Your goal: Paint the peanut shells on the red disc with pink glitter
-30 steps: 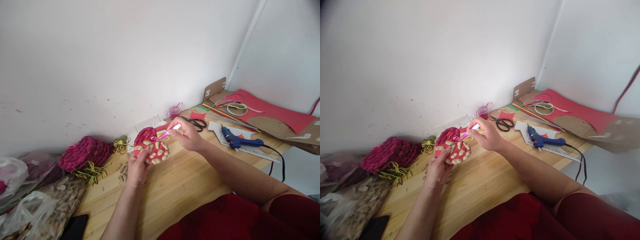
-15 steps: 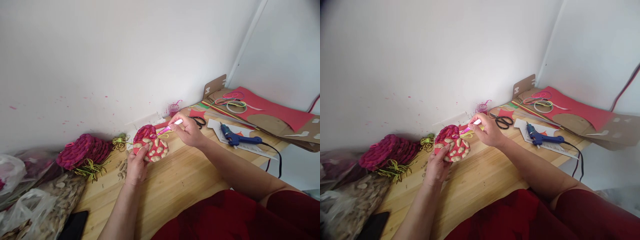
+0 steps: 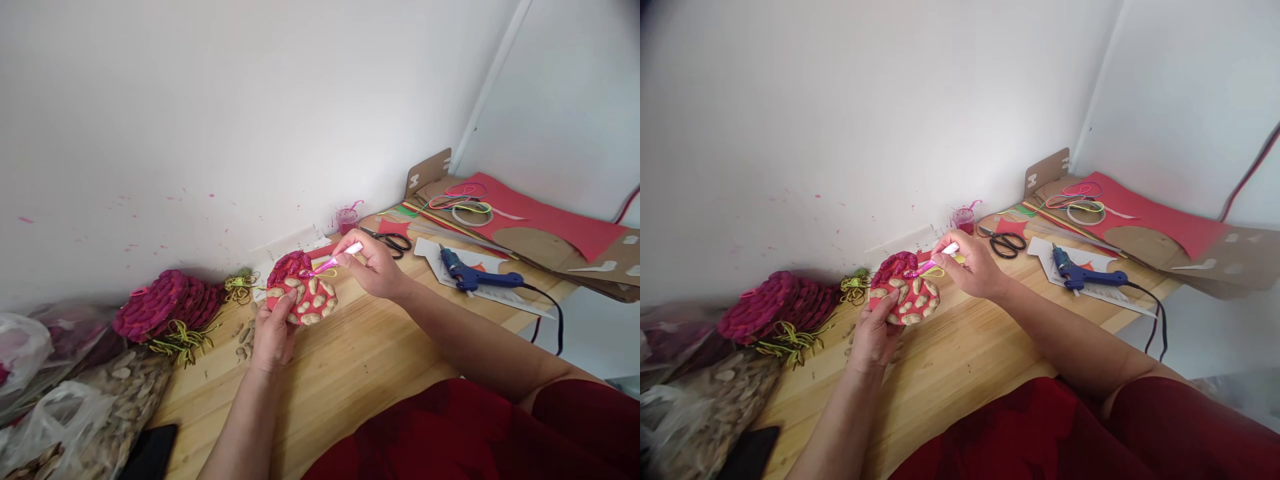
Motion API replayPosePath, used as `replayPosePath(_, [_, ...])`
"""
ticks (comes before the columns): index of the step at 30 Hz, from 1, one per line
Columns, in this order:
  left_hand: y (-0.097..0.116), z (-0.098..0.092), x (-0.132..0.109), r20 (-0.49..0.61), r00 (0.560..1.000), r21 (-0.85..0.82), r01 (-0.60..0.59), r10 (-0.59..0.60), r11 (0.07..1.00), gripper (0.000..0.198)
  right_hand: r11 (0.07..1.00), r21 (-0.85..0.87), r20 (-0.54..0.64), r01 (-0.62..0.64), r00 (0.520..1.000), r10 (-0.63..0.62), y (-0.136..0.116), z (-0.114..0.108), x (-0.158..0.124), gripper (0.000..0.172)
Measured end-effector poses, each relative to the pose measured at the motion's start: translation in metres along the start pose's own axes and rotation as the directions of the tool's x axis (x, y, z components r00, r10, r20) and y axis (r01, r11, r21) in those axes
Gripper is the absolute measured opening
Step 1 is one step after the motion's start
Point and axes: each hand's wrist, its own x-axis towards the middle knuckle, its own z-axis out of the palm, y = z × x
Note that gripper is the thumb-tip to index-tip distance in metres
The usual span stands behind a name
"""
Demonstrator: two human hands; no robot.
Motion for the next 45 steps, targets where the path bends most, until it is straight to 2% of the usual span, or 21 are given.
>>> replayPosePath(5, [-0.0006, -0.0001, 0.0006, -0.010, 1.000, -0.011, -0.015, 0.015, 1.000, 0.032, 0.997, -0.067, -0.002, 0.027, 1.000, -0.028, -0.0009, -0.0010, 0.0013, 0.020])
replayPosePath(9, [-0.0006, 0.0002, 0.0004, -0.014, 1.000, -0.010, -0.015, 0.015, 1.000, 0.032, 0.999, -0.032, 0.006, 0.040, 0.999, -0.040, -0.0028, -0.0006, 0.0010, 0.018])
replayPosePath(15, [-0.0015, -0.0002, 0.0010, -0.010, 1.000, 0.012, -0.023, 0.023, 1.000, 0.032, 0.994, -0.098, 0.020, 0.057, 0.998, -0.055, -0.0059, 0.0006, 0.0008, 0.018])
replayPosePath(27, [-0.0021, -0.0003, 0.0002, 0.007, 1.000, 0.026, -0.029, 0.029, 0.999, 0.033, 0.991, -0.115, 0.002, 0.069, 0.998, -0.070, -0.0046, -0.0012, 0.0006, 0.016])
replayPosePath(31, [-0.0036, -0.0003, -0.0003, 0.027, 0.999, 0.077, -0.042, 0.040, 0.996, 0.031, 0.987, -0.109, 0.021, 0.116, 0.993, -0.115, -0.0060, 0.0016, -0.0003, 0.013])
replayPosePath(34, [-0.0044, -0.0005, -0.0008, 0.021, 0.999, 0.086, -0.050, 0.048, 0.995, 0.031, 0.973, -0.175, 0.012, 0.152, 0.988, -0.153, -0.0066, 0.0032, -0.0010, 0.010])
replayPosePath(45, [-0.0047, -0.0004, -0.0010, 0.029, 0.999, 0.099, -0.036, 0.033, 0.994, 0.036, 0.965, -0.215, 0.019, 0.153, 0.988, -0.152, -0.0069, 0.0015, -0.0010, 0.012])
